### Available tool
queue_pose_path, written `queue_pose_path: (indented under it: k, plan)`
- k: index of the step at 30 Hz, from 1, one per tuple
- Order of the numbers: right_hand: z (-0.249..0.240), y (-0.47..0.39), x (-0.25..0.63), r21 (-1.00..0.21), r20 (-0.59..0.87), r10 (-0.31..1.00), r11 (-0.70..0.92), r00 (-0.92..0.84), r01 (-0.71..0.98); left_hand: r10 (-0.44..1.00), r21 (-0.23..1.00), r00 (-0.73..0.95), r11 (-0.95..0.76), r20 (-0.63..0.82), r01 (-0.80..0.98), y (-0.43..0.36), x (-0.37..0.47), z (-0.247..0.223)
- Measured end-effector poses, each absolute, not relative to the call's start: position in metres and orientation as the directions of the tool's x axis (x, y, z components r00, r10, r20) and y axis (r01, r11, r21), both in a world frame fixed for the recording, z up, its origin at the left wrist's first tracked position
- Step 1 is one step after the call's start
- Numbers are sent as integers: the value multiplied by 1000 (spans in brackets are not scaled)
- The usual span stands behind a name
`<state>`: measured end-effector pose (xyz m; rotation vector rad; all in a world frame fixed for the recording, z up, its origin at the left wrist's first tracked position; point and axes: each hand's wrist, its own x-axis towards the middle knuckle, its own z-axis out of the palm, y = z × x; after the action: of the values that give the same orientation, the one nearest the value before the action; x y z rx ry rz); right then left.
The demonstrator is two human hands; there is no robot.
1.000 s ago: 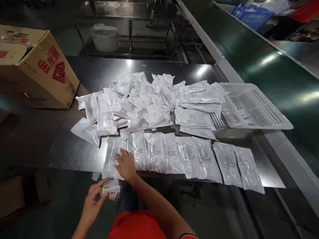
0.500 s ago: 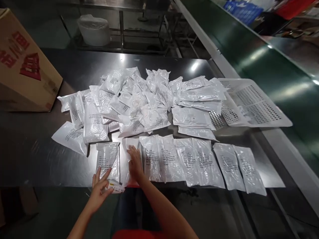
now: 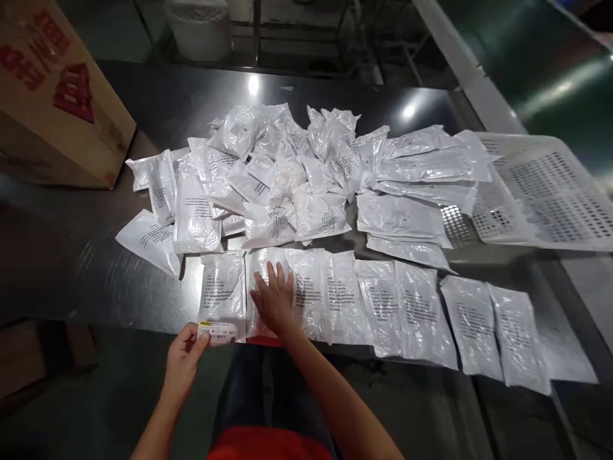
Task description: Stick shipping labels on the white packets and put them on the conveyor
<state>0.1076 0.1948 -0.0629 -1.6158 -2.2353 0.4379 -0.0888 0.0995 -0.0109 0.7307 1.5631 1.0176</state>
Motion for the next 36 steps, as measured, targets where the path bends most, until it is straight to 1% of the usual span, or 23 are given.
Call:
queue_pose_path:
  k: [2,3,4,5,7,8,11,13,15,18,21,24,26,29,31,33,34,35,36]
  plan:
    - [-45,177,98,-706,73,939,288,-337,647,844,879,-246,455,-477,-143,92,-84,-5]
    - [-36,167,91,-821,29,927,236,-375,519,834,871,-255,455,-489,-184,89,-83,-4]
    - [-28,157,83,-900,-29,913,153,-406,409,824,862,-261,454,-502,-224,87,-81,-4]
    - [-21,148,75,-939,-95,903,58,-418,338,814,850,-265,453,-517,-268,85,-80,-5]
    - [-12,134,60,-950,-193,907,-77,-375,302,786,810,-257,461,-562,-362,83,-79,-8]
    - [-11,130,54,-947,-206,919,-100,-335,306,771,781,-239,470,-590,-410,83,-80,-10]
    - [-14,127,44,-951,-168,948,-84,-270,298,742,697,-158,504,-652,-509,84,-81,-10]
    - [-21,135,42,-956,-156,953,-80,-261,282,747,685,-132,506,-652,-524,84,-82,-7]
    - [-32,150,40,-955,-152,958,-79,-243,285,745,686,-149,492,-650,-536,83,-82,-3]
    - [-49,185,34,-932,-98,983,-35,-158,360,703,680,-225,474,-675,-560,76,-81,-1]
    - [-63,222,25,-858,-18,996,29,-86,514,651,659,-268,481,-710,-578,64,-80,-10]
    - [-75,245,14,-748,30,995,86,-96,658,607,610,-251,506,-754,-610,48,-82,-30]
    - [-82,251,9,-668,32,991,119,-131,734,583,589,-242,530,-776,-610,35,-85,-45]
    - [-90,251,6,-570,33,983,167,-181,805,588,611,-232,603,-775,-513,9,-87,-63]
    - [-91,248,6,-522,46,983,177,-179,835,591,624,-219,673,-777,-397,-14,-85,-70]
    - [-90,241,3,-467,90,983,182,-158,865,579,614,-205,735,-789,-290,-41,-79,-74]
    - [-88,235,1,-435,124,978,204,-166,877,575,608,-198,751,-794,-258,-55,-75,-75]
    - [-86,228,-3,-401,154,968,246,-200,882,557,587,-186,773,-809,-239,-67,-72,-75]
    - [-85,221,-6,-370,172,950,306,-259,877,544,582,-211,785,-812,-214,-77,-69,-74]
